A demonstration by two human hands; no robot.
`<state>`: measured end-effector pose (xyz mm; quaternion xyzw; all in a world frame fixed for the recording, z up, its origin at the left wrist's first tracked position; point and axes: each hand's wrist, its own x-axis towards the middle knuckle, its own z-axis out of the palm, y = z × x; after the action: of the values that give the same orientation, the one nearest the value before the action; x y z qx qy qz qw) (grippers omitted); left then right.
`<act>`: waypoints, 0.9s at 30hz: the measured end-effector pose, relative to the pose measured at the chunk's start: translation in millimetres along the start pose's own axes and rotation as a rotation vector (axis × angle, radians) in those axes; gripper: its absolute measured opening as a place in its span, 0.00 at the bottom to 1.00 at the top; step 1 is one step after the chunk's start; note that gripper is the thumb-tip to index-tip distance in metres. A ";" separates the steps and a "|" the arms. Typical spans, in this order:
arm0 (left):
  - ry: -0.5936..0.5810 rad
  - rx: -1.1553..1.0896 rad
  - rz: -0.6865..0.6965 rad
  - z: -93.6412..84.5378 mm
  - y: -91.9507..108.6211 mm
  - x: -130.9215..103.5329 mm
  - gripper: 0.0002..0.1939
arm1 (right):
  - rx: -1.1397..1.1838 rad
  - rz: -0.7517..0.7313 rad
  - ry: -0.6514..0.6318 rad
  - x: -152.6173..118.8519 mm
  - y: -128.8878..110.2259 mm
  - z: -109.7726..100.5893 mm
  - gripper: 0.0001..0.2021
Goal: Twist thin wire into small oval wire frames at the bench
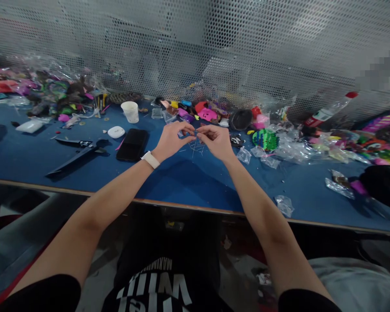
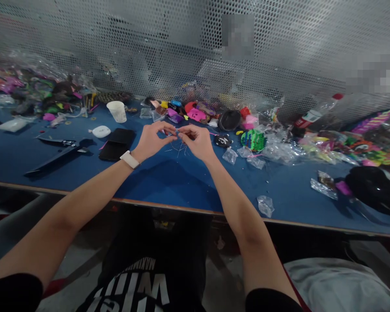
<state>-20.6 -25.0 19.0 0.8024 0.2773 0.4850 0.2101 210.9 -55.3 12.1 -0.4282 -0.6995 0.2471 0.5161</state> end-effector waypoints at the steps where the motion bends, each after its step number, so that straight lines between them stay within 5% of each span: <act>1: -0.003 0.013 0.005 -0.2 0.5 -0.5 0.08 | -0.003 0.003 -0.002 -0.1 -0.4 0.2 0.12; 8: 0.007 -0.071 -0.038 0.8 2.3 -0.4 0.07 | -0.151 -0.147 0.020 -2.0 -13.1 1.4 0.05; 15: -0.008 -0.384 -0.194 12.4 -12.5 1.1 0.24 | -0.271 -0.246 -0.007 -3.6 -16.4 2.3 0.05; 19: -0.065 -0.454 -0.282 16.1 -17.5 0.5 0.27 | -0.221 -0.288 -0.012 -3.7 -11.6 5.6 0.06; 23: 0.090 -0.189 -0.113 11.4 -6.1 -1.1 0.14 | -0.105 -0.108 0.059 -2.6 -5.7 10.5 0.08; 27: 0.059 0.044 0.046 5.2 3.9 -2.6 0.06 | 0.002 -0.011 0.076 -0.8 0.0 12.8 0.11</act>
<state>-16.0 -30.0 17.4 0.7983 0.2756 0.5069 0.1729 199.0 -54.7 7.2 -0.4329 -0.6815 0.2285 0.5440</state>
